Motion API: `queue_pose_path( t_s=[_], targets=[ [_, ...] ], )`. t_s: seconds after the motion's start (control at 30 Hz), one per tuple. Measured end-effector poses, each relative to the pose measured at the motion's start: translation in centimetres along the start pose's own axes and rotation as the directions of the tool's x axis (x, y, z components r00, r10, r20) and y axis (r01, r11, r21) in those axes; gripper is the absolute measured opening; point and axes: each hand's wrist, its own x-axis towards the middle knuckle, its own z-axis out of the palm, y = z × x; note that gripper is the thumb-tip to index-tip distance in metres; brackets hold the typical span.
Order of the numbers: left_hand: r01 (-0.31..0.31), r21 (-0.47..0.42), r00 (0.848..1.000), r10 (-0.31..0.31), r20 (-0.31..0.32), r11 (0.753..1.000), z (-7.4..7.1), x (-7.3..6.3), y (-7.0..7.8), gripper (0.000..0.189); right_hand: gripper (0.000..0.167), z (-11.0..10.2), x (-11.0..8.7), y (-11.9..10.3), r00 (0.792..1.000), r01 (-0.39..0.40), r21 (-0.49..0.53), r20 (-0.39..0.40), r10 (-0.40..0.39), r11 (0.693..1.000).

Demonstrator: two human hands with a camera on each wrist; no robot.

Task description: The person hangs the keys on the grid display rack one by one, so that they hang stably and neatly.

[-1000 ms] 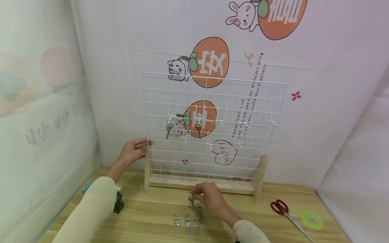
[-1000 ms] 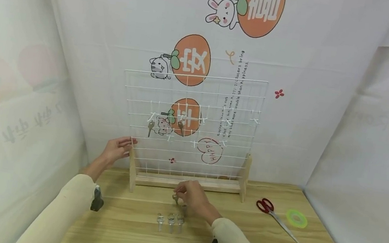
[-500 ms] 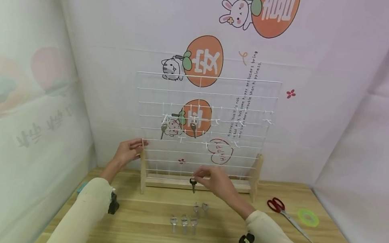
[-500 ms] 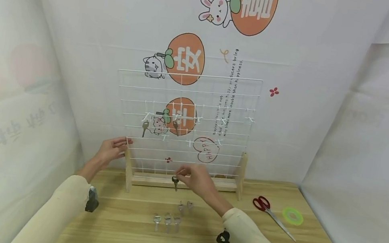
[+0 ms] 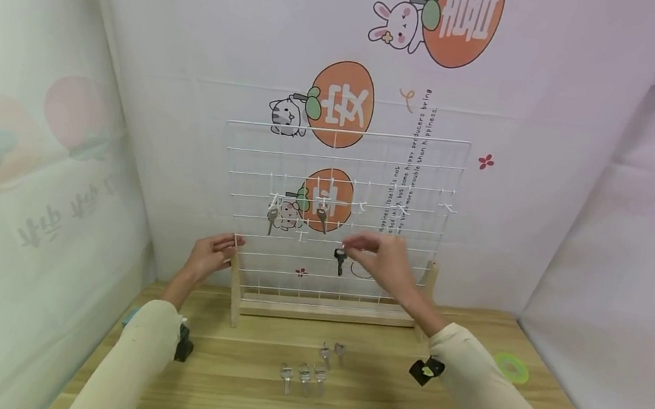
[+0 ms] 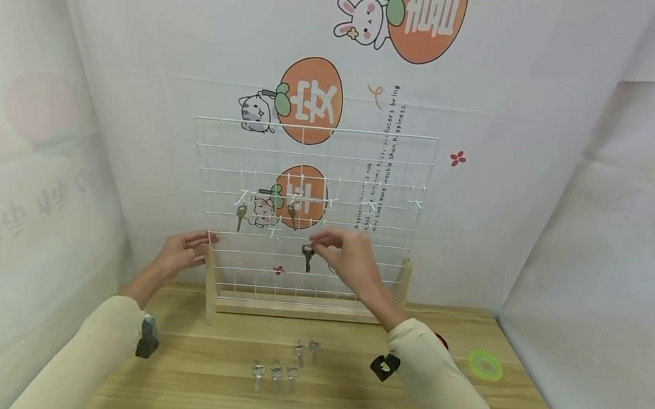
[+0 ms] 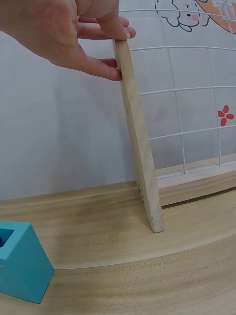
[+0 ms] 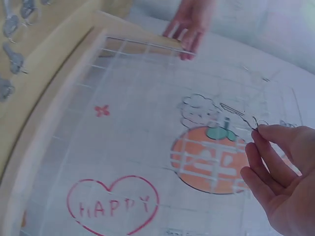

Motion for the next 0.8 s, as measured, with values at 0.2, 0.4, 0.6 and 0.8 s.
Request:
queue_pose_path(
  t_s=[0.2,0.4,0.6,0.8],
  targets=[
    [0.007,-0.024,1.0,-0.007,-0.003,1.0,-0.6,0.0,0.0,0.042,0.014,-2.1,1.8,-0.7,0.994,-0.045,0.005,-0.095,0.045,0.999],
    [-0.003,-0.024,1.0,0.003,0.002,1.0,-0.7,0.1,-0.1,0.042,0.015,-3.1,3.2,-0.5,0.987,-0.04,-0.006,-0.159,0.039,0.999],
    [-0.015,-0.005,1.0,0.015,0.003,1.0,-0.6,-0.1,-0.1,0.041,0.014,-3.1,3.9,0.5,0.983,-0.062,-0.029,-0.172,0.056,0.998],
    [-0.013,-0.022,1.0,0.014,0.02,1.0,-0.3,0.1,-0.1,0.042,0.012,-2.9,4.5,1.5,0.982,-0.079,-0.063,-0.179,0.066,0.995]
  ],
)
